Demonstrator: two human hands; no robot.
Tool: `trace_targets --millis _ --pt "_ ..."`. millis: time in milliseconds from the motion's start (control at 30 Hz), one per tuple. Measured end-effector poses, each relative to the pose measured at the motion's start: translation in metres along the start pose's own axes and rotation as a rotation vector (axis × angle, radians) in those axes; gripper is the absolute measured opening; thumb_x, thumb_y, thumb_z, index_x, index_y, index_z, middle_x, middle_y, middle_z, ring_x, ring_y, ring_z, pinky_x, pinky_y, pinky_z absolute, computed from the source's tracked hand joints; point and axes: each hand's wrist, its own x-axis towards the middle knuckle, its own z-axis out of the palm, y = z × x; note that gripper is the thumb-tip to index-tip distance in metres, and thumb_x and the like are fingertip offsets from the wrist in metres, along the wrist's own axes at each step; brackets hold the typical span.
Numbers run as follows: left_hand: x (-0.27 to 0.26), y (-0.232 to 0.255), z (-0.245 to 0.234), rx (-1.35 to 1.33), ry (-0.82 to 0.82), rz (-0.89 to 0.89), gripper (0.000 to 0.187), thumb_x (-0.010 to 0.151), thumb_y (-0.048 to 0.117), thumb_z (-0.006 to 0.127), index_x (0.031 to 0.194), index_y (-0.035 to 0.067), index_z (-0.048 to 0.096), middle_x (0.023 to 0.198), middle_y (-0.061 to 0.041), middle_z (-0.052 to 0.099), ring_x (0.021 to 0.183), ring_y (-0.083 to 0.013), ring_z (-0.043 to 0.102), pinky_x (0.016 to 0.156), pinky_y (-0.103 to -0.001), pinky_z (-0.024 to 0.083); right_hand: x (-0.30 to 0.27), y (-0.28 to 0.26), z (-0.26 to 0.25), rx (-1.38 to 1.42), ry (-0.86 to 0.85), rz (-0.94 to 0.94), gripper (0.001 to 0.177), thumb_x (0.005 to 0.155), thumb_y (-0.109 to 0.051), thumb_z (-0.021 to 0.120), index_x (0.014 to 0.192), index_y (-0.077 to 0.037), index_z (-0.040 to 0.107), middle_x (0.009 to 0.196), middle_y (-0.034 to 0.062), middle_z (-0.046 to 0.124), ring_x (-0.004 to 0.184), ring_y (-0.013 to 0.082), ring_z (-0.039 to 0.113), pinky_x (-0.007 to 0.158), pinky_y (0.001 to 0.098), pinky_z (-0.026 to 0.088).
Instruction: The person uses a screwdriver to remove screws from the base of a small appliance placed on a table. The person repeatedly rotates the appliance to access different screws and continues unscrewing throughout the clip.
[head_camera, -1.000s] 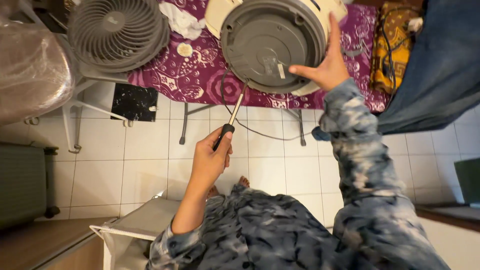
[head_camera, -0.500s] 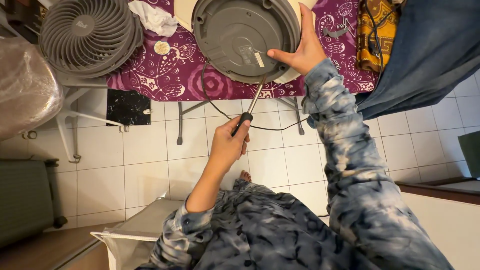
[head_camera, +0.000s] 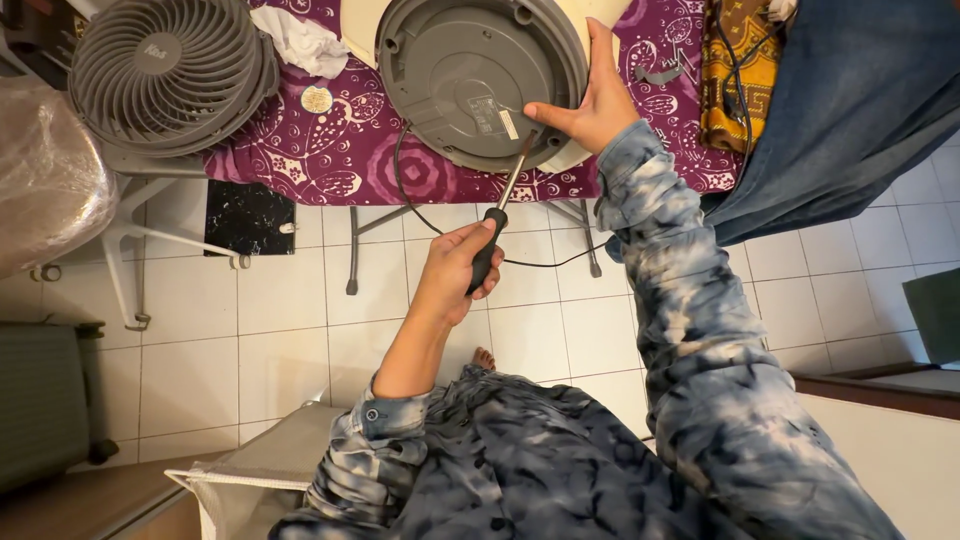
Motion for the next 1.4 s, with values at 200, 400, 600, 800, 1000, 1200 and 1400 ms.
trace_targets --millis 200,400,600,800,1000,1200,1400 --pt "-0.002 0.001 0.002 -0.034 -0.020 -0.019 0.039 0.100 0.030 0.062 0.121 -0.003 0.066 0.069 -0.005 0.060 0.045 -0.0090 0.051 0.035 -0.021 0.031 0.001 0.000 0.000 0.034 -0.018 -0.020 0.111 0.094 -0.007 0.094 0.164 0.001 0.008 0.160 0.0207 0.044 0.152 0.0277 0.048 0.129 0.0394 0.045" --pt "-0.003 0.004 0.001 -0.096 -0.059 -0.051 0.042 0.102 0.030 0.060 0.125 -0.005 0.064 0.070 -0.005 0.060 0.047 -0.0090 0.051 0.036 -0.020 0.031 0.002 0.003 0.000 0.032 -0.023 -0.027 0.110 0.095 -0.005 0.094 0.164 0.001 0.009 0.161 0.0208 0.043 0.153 0.0275 0.047 0.131 0.0395 0.044" --pt "-0.002 0.007 -0.002 -0.138 -0.073 -0.069 0.044 0.104 0.029 0.055 0.126 -0.007 0.063 0.071 -0.005 0.058 0.047 -0.0086 0.049 0.035 -0.020 0.030 0.003 0.002 0.001 0.085 -0.012 0.035 0.115 0.092 -0.007 0.094 0.162 0.004 0.003 0.159 0.0203 0.042 0.151 0.0274 0.047 0.129 0.0392 0.043" --pt "0.002 0.001 -0.007 -0.144 -0.073 -0.068 0.044 0.104 0.028 0.054 0.128 -0.008 0.062 0.071 -0.006 0.057 0.048 -0.0085 0.049 0.035 -0.020 0.030 0.002 -0.002 -0.001 0.008 -0.027 0.007 0.112 0.095 -0.012 0.094 0.162 0.001 0.006 0.158 0.0219 0.043 0.151 0.0274 0.048 0.129 0.0394 0.043" --pt "0.015 0.004 -0.018 -0.464 -0.252 -0.243 0.044 0.107 0.028 0.052 0.133 -0.007 0.054 0.077 -0.004 0.054 0.052 -0.0071 0.049 0.036 -0.017 0.032 0.008 -0.013 -0.002 -0.006 -0.018 -0.002 0.093 0.092 -0.020 0.098 0.151 -0.001 0.028 0.148 0.0201 0.053 0.141 0.0269 0.058 0.122 0.0398 0.051" --pt "0.015 0.003 -0.009 -0.510 -0.254 -0.246 0.042 0.107 0.028 0.052 0.132 -0.006 0.053 0.078 -0.004 0.054 0.053 -0.0085 0.050 0.037 -0.019 0.033 0.006 -0.028 0.007 -0.196 0.161 0.002 0.082 0.089 -0.031 0.099 0.139 -0.002 0.041 0.133 0.0170 0.066 0.124 0.0254 0.069 0.109 0.0385 0.056" --pt "0.002 0.019 0.008 -0.211 -0.056 -0.160 0.040 0.102 0.027 0.058 0.123 -0.007 0.063 0.072 -0.006 0.058 0.047 -0.0099 0.051 0.034 -0.020 0.031 0.005 -0.036 0.010 -0.201 0.189 0.089 0.081 0.088 -0.036 0.098 0.136 -0.004 0.041 0.127 0.0140 0.072 0.118 0.0253 0.076 0.102 0.0368 0.060"
